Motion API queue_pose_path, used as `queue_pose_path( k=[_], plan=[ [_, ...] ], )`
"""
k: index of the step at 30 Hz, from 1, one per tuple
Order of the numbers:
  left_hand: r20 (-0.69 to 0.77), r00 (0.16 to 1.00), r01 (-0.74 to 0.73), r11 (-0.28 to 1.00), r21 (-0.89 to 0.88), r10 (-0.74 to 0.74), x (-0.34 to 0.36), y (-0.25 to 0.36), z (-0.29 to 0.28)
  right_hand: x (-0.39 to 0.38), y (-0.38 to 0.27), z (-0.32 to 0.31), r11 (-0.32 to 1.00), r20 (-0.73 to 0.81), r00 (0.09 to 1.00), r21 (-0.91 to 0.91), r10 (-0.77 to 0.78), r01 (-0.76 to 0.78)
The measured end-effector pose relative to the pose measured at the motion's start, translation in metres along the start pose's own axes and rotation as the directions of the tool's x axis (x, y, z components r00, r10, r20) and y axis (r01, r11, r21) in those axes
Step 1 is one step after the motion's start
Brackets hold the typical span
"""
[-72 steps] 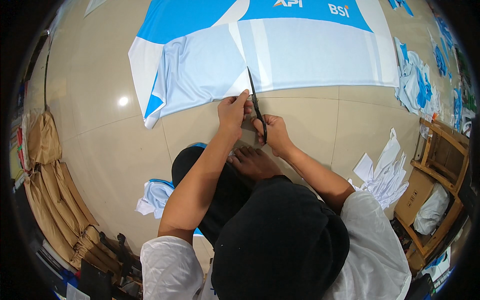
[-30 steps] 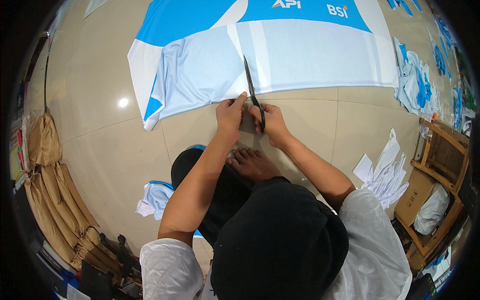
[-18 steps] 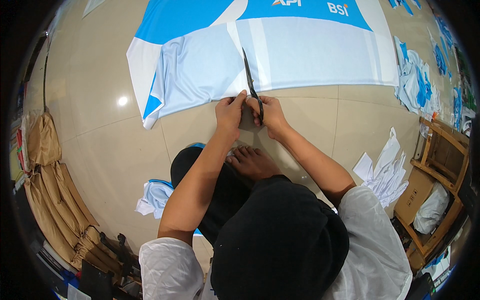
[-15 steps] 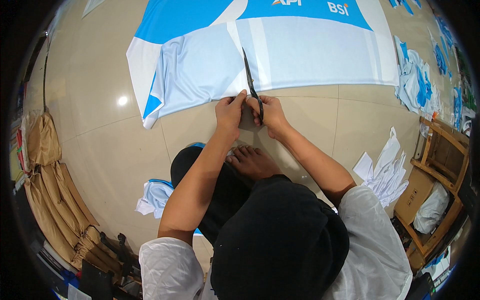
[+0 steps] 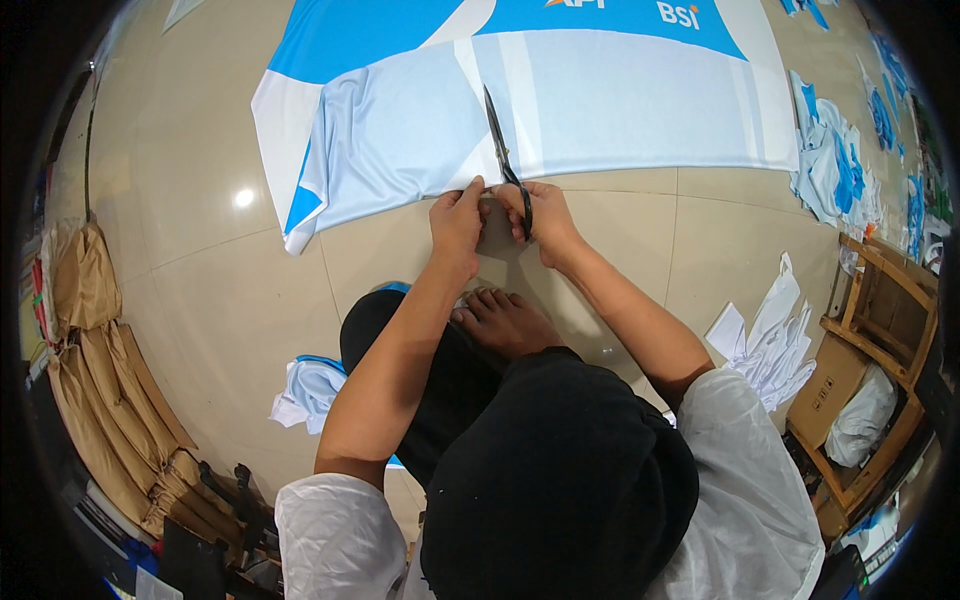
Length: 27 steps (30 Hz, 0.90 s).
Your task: The person sits on the floor and uses scissors to cut a large piece of blue and white fabric. They trim the edges of the material, then unfold it to reveal a printed sports jersey design with logos, and continue cutting along the printed lines.
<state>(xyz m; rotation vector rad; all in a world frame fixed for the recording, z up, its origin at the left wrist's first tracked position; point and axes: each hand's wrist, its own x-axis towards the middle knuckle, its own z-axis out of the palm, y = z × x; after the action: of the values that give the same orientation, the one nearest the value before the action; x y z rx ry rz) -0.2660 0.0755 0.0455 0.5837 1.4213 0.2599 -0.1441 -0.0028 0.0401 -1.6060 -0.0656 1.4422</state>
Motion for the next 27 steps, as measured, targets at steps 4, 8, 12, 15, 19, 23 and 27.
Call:
queue_pose_path(
  k=[4,8,12,15,19,23,27],
  plan=[
    [0.014,0.999,-0.029,0.999,0.017,0.029,0.005,-0.006,-0.002,0.006,-0.009,0.001,1.0,0.017,1.0,0.019,0.004,-0.004],
    [0.013,1.0,-0.02,1.0,0.022,0.02,0.001,-0.004,-0.001,0.013,-0.009,0.001,1.0,0.021,1.0,0.029,-0.005,0.004],
    [0.005,1.0,-0.014,1.0,0.003,0.014,0.005,-0.005,-0.002,0.014,-0.009,0.004,1.0,0.005,1.0,0.016,0.006,-0.006],
    [0.008,1.0,-0.019,1.0,0.022,0.019,0.005,-0.006,-0.003,0.015,-0.009,0.005,1.0,0.002,1.0,0.013,0.004,-0.004],
    [0.009,1.0,-0.016,1.0,0.023,0.016,0.006,-0.006,-0.002,0.014,-0.01,0.005,1.0,-0.003,1.0,0.006,0.007,-0.007],
    [-0.012,1.0,-0.015,1.0,0.012,0.015,0.005,-0.006,-0.002,0.015,-0.018,0.006,1.0,0.009,1.0,0.016,0.002,-0.002],
    [-0.004,1.0,-0.018,1.0,-0.003,0.018,0.003,-0.005,-0.002,0.025,-0.026,0.008,0.999,0.015,1.0,0.033,-0.01,0.009]
  ],
)
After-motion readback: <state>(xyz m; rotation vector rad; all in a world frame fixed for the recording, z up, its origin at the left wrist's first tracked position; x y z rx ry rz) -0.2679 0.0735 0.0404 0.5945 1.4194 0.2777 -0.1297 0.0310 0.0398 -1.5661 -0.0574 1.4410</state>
